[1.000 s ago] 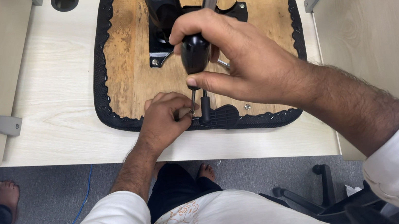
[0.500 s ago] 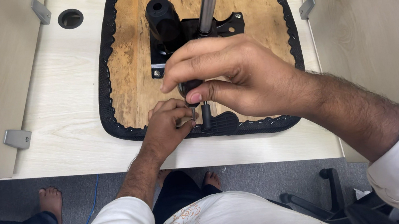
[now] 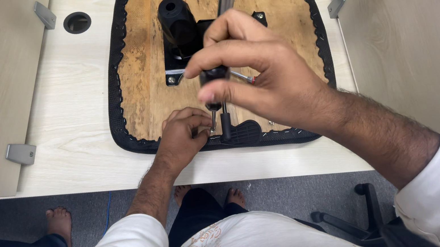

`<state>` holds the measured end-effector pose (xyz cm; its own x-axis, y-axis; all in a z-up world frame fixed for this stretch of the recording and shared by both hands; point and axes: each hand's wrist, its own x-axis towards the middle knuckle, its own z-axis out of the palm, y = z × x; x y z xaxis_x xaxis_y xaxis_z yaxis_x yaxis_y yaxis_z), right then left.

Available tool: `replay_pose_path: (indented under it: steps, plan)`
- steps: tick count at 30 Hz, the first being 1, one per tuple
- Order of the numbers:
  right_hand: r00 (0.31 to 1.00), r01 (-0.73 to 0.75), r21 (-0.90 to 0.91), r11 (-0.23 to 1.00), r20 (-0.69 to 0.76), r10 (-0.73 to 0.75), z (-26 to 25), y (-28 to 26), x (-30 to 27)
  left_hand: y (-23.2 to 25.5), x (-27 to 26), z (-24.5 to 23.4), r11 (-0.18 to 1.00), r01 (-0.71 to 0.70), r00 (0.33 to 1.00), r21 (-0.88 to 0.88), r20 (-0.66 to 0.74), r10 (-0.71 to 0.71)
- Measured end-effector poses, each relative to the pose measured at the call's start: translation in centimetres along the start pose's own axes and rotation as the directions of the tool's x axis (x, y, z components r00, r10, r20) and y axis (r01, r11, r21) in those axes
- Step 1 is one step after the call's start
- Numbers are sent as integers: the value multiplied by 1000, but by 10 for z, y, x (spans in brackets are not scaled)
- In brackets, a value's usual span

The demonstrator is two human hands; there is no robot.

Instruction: The person uses a screwdriver and an Allen key to tighten screws into the base of an office chair. They work on multiple screw locations on the chair's mounting plate, securing it to the wooden base.

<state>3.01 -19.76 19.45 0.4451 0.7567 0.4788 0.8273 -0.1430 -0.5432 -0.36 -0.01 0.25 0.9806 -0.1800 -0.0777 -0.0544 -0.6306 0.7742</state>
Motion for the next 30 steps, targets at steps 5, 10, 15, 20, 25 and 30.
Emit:
replay_pose_path:
  steps: [5, 10, 15, 20, 25, 30]
  plan:
    - [996, -86, 106, 991, -11, 88, 3, 0, -5, 1, 0, 1, 996, 1, 1000, 86, 0, -2]
    - [988, -127, 56, 990, -76, 131, 11, 5, -1, -2, 1, 2, 997, -32, 999, 71, -32, 34]
    - [992, -87, -45, 995, -95, 82, 9, 10, -2, -4, 1, 2, 995, -71, 997, 69, -22, 73]
    - [992, -17, 82, 996, -123, 27, 13, 10, -1, -3, 1, 0, 995, -63, 998, 75, -3, 64]
    - [993, -85, -3, 996, -77, 84, 16, 7, 0, -3, 3, -1, 998, -57, 998, 30, 18, 56]
    - [992, -77, 91, 993, -93, 86, 19, 1, -3, 2, 2, -4, 993, 30, 997, 112, 68, -38]
